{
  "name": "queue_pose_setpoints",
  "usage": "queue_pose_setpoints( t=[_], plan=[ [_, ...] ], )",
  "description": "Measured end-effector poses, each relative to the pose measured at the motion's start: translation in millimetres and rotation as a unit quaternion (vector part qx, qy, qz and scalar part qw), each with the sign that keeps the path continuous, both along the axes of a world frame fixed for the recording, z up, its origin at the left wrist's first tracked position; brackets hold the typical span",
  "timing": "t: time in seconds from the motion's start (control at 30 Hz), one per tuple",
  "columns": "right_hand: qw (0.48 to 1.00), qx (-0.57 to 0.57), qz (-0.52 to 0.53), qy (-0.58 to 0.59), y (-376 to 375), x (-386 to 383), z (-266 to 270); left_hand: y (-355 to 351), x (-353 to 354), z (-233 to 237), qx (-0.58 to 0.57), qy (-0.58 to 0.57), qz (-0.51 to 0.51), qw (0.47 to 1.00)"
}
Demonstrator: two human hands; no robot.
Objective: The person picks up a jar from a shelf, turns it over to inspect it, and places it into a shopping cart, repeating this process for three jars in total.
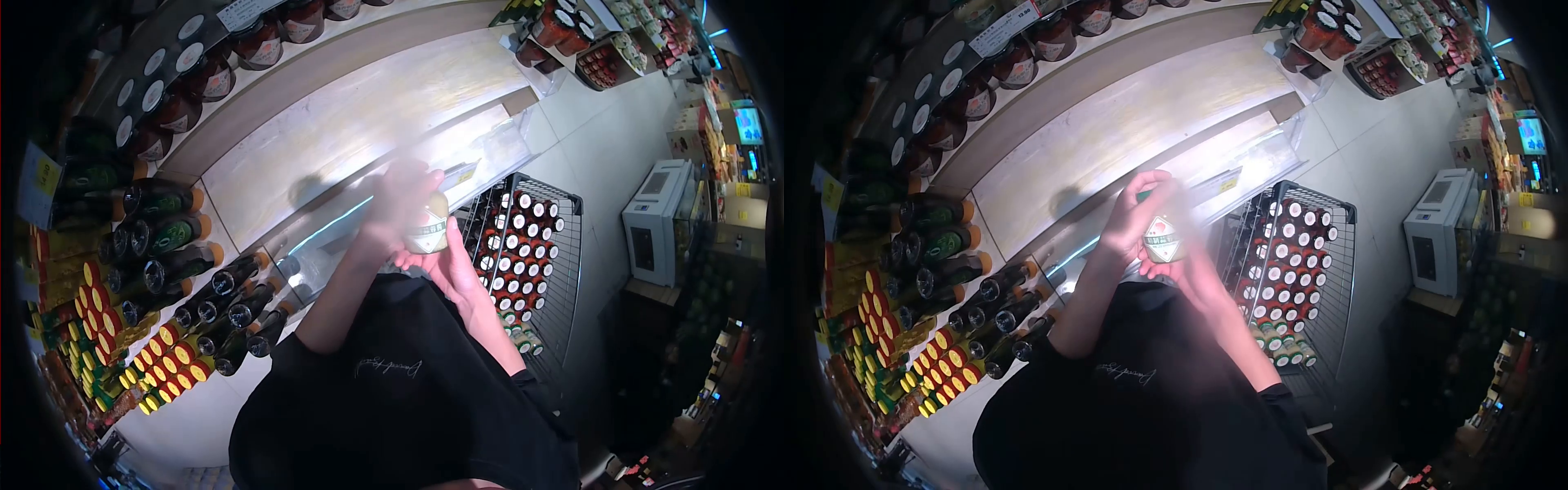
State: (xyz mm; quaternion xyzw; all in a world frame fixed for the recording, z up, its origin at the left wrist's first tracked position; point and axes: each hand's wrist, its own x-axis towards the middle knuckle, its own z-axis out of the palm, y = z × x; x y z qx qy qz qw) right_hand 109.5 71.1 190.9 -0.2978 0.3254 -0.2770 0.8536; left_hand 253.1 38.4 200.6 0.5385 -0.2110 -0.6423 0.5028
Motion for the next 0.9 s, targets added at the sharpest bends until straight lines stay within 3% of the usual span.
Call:
queue_pose_setpoints(
  t=[0.1, 0.23, 0.3, 0.4, 0.5, 0.77, 0.83, 0.9],
  plan=[
    [0.997, 0.043, 0.0, -0.062, 4, 2, 1, -2, 11, -29, -0.051, -0.046, -0.075, 0.995],
    [0.994, 0.055, -0.009, -0.089, 7, 9, 16, 1, 16, 3, -0.018, 0.002, -0.077, 0.997],
    [0.995, 0.056, -0.009, -0.083, 9, 12, 18, 3, 19, -5, -0.058, 0.123, -0.07, 0.988],
    [0.995, 0.059, -0.008, -0.077, 10, 14, 18, 8, 20, -10, -0.051, 0.216, -0.048, 0.974],
    [0.995, 0.062, -0.006, -0.073, 12, 15, 18, 12, 20, -9, -0.053, 0.243, -0.026, 0.968],
    [0.996, 0.055, 0.011, -0.07, 13, 20, 22, 16, 24, -1, -0.041, 0.239, -0.009, 0.97],
    [0.996, 0.065, -0.027, -0.057, 15, 24, 30, 15, 26, 7, -0.042, 0.241, -0.007, 0.97],
    [0.996, 0.058, -0.025, -0.06, 16, 24, 29, 12, 28, 20, 0.01, 0.165, -0.041, 0.985]
  ],
)
